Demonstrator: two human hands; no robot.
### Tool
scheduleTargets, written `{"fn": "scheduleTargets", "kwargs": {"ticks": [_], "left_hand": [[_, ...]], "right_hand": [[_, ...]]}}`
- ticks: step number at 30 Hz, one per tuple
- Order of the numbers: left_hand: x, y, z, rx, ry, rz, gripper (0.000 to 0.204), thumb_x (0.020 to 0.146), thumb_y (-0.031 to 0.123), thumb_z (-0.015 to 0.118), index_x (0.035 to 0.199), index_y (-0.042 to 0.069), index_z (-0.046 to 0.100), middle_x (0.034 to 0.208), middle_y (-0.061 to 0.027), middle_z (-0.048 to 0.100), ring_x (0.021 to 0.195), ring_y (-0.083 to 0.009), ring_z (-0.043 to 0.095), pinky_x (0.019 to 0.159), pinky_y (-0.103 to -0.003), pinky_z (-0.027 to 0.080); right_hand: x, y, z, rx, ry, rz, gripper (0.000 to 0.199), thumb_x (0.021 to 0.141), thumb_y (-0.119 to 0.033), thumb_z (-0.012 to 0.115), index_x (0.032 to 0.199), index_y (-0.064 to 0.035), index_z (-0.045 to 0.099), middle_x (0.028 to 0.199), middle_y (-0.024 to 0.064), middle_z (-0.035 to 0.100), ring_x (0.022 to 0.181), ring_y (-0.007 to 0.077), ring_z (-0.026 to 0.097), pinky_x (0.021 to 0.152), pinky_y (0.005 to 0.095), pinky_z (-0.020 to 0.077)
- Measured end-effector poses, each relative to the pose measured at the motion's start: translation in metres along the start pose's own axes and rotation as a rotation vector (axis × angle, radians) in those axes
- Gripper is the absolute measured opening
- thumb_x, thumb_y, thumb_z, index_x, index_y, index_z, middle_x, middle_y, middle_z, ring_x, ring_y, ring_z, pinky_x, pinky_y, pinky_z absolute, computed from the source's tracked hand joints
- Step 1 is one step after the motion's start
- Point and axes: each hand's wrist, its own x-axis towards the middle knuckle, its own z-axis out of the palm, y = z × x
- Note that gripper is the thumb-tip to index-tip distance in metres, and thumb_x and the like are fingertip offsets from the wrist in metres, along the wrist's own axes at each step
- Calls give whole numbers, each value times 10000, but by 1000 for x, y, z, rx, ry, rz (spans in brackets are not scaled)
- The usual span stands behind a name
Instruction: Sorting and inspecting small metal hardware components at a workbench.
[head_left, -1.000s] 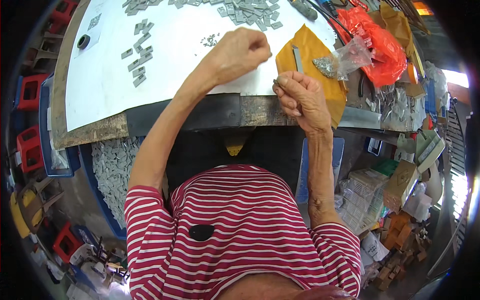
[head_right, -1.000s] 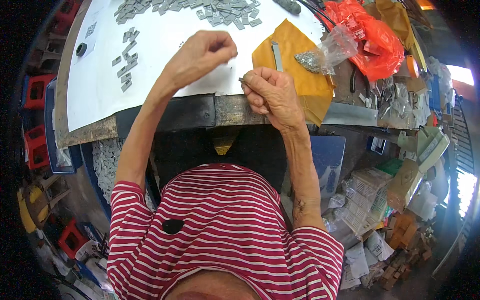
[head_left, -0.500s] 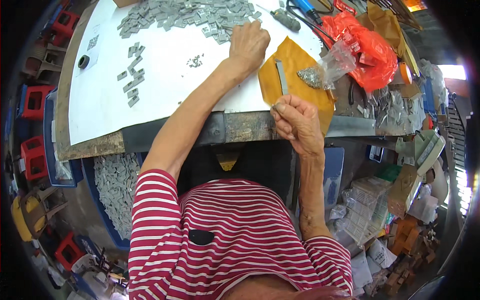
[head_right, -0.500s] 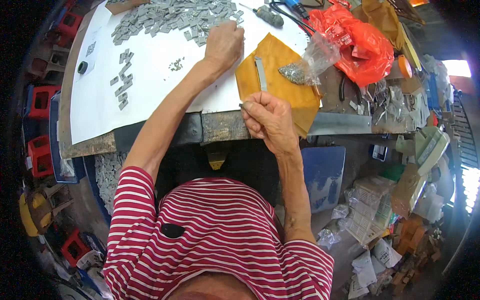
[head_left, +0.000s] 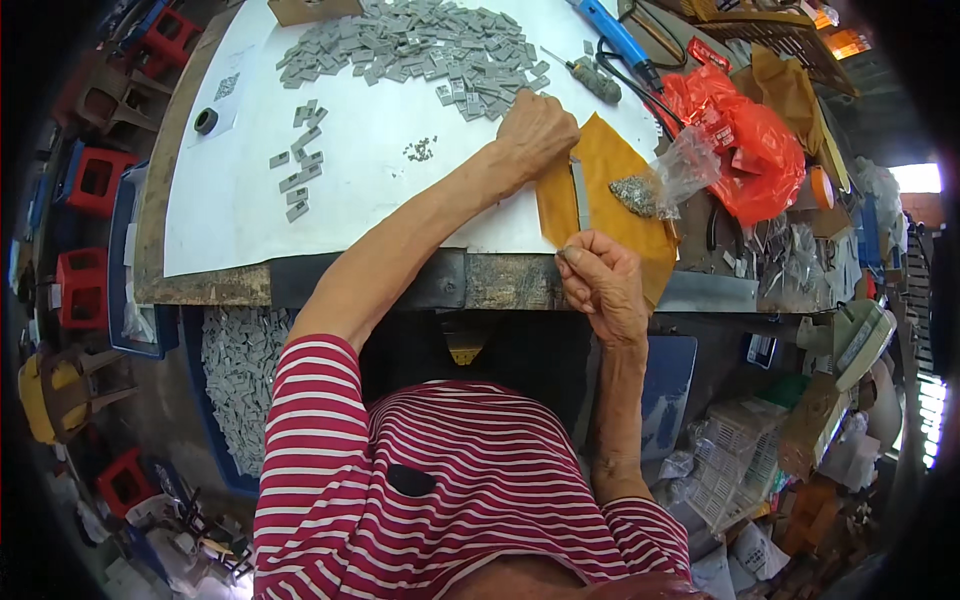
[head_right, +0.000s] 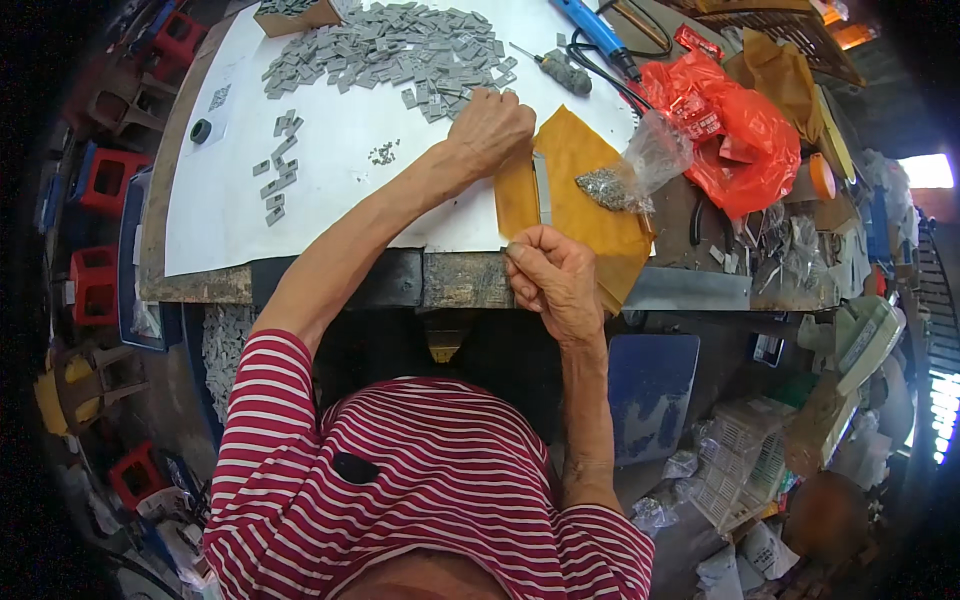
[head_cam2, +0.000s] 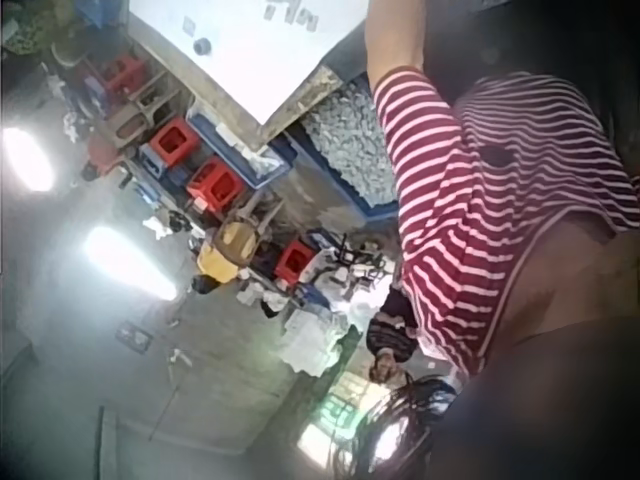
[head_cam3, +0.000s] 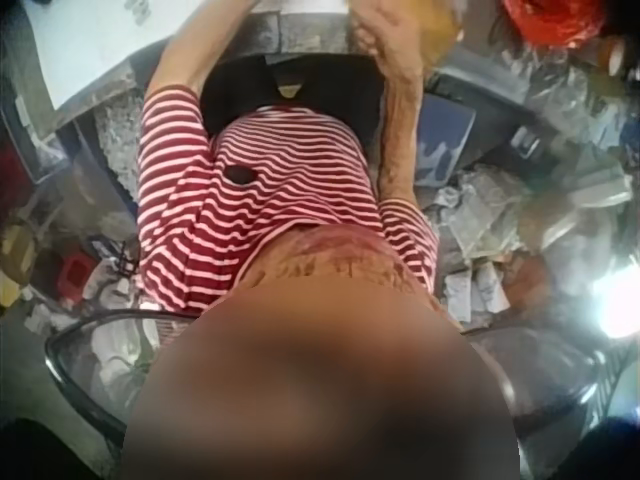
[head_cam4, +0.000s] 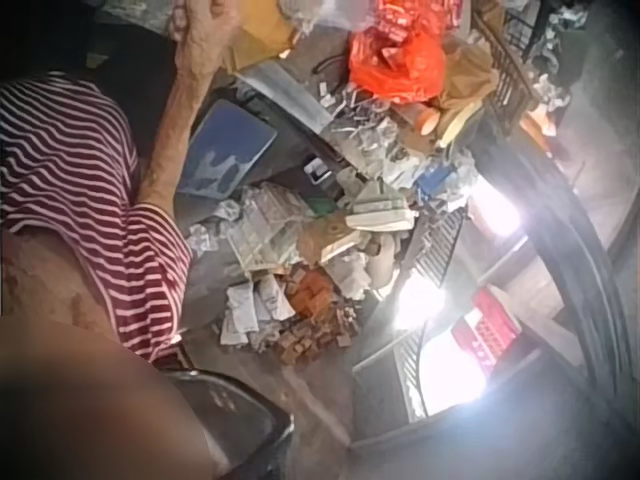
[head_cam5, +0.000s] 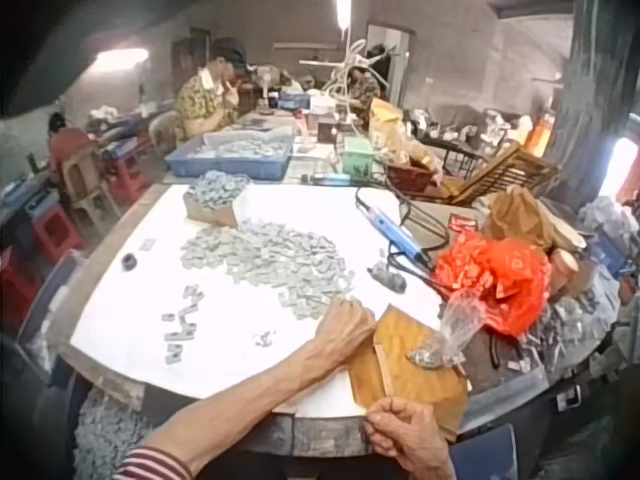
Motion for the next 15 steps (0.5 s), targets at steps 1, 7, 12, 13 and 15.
{"fn": "scheduleTargets", "kwargs": {"ticks": [1,7,12,13,15], "left_hand": [[-1,-2,1,2,-2,-1,71,676,34,566,744,15,571,752,-146,594,709,-271,599,643,-365,436],[-29,-13,-8,-546,368,-304,136,726,48,543,848,1,580,697,-167,631,602,-292,616,568,-350,490],[-76,-8,-36,-1468,193,-538,147,760,91,620,840,-15,558,657,-98,626,554,-102,574,513,-200,432],[-85,-5,-38,-1597,177,-581,132,773,88,613,847,-5,558,658,-104,627,550,-103,573,505,-194,422],[-101,1,-44,-1672,167,-577,109,803,99,592,862,15,555,660,-107,630,548,-94,570,496,-188,416]], "right_hand": [[0,0,-1,14,-1,-12,92,837,-67,537,801,16,525,687,62,526,416,29,361,337,140,266],[2,-2,0,41,25,-70,94,841,-65,532,815,25,535,693,58,532,422,24,363,351,143,271],[3,-5,11,13,84,-131,83,828,-56,551,816,26,538,657,33,529,452,39,410,370,156,302],[3,-4,14,-11,99,-155,84,824,-53,555,824,30,540,657,35,529,454,41,413,373,158,303],[4,-2,21,0,103,-142,89,821,-49,558,835,37,541,655,40,529,457,44,419,378,163,304]]}}
